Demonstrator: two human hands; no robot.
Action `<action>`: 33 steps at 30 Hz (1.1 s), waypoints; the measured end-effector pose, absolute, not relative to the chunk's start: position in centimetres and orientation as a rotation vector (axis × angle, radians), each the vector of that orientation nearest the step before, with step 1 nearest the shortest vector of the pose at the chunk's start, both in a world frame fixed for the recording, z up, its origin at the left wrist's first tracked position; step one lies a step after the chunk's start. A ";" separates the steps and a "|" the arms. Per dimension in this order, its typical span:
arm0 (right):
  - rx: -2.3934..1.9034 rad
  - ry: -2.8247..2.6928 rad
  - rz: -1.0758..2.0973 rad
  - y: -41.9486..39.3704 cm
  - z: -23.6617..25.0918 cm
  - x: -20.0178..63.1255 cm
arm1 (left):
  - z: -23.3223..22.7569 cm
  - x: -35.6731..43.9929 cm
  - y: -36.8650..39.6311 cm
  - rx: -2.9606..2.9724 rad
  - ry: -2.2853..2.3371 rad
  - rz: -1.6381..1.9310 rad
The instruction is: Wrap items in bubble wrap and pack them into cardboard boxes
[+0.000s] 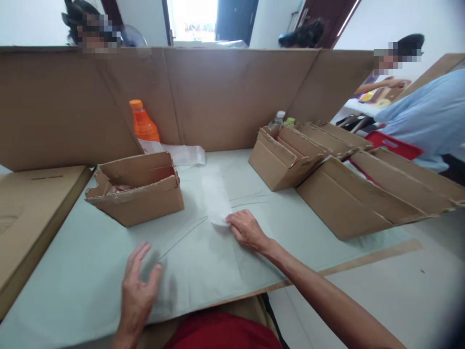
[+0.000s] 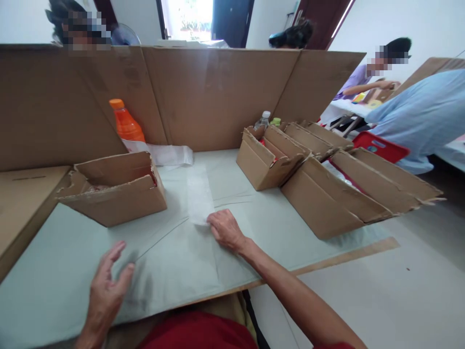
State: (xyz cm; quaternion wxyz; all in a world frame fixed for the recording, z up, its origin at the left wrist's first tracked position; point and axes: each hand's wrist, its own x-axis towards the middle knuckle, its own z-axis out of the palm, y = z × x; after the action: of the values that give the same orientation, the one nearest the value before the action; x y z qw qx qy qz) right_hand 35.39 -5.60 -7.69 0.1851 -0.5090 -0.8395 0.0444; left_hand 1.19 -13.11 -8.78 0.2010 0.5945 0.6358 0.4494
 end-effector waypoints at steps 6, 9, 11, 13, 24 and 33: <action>-1.308 -2.425 0.481 -13.2 -4.0 33.8 | -7.9 7.9 -15.5 2.248 1.164 1.047; -1.304 -2.311 0.677 -14.5 -4.1 33.4 | -7.7 9.9 -15.3 2.128 1.127 0.936; -1.331 -2.154 0.778 -14.7 -4.9 33.4 | -7.8 10.6 -14.8 1.989 1.219 0.848; -1.371 -1.971 0.706 -15.1 -5.8 33.6 | -8.1 11.0 -14.3 1.898 1.336 0.807; -1.236 -2.357 -0.006 -18.6 -8.4 32.0 | -9.6 11.8 -11.3 1.945 1.562 0.814; -1.364 -2.376 0.051 -16.2 -9.1 31.2 | -9.0 10.1 -14.4 2.168 1.356 0.919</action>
State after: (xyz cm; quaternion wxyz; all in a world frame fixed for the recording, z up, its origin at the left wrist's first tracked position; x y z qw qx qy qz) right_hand 31.21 -16.20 -9.11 0.1993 -0.4877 -0.8498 0.0182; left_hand 10.13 -14.38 -8.97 0.2102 0.7800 0.4879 0.3307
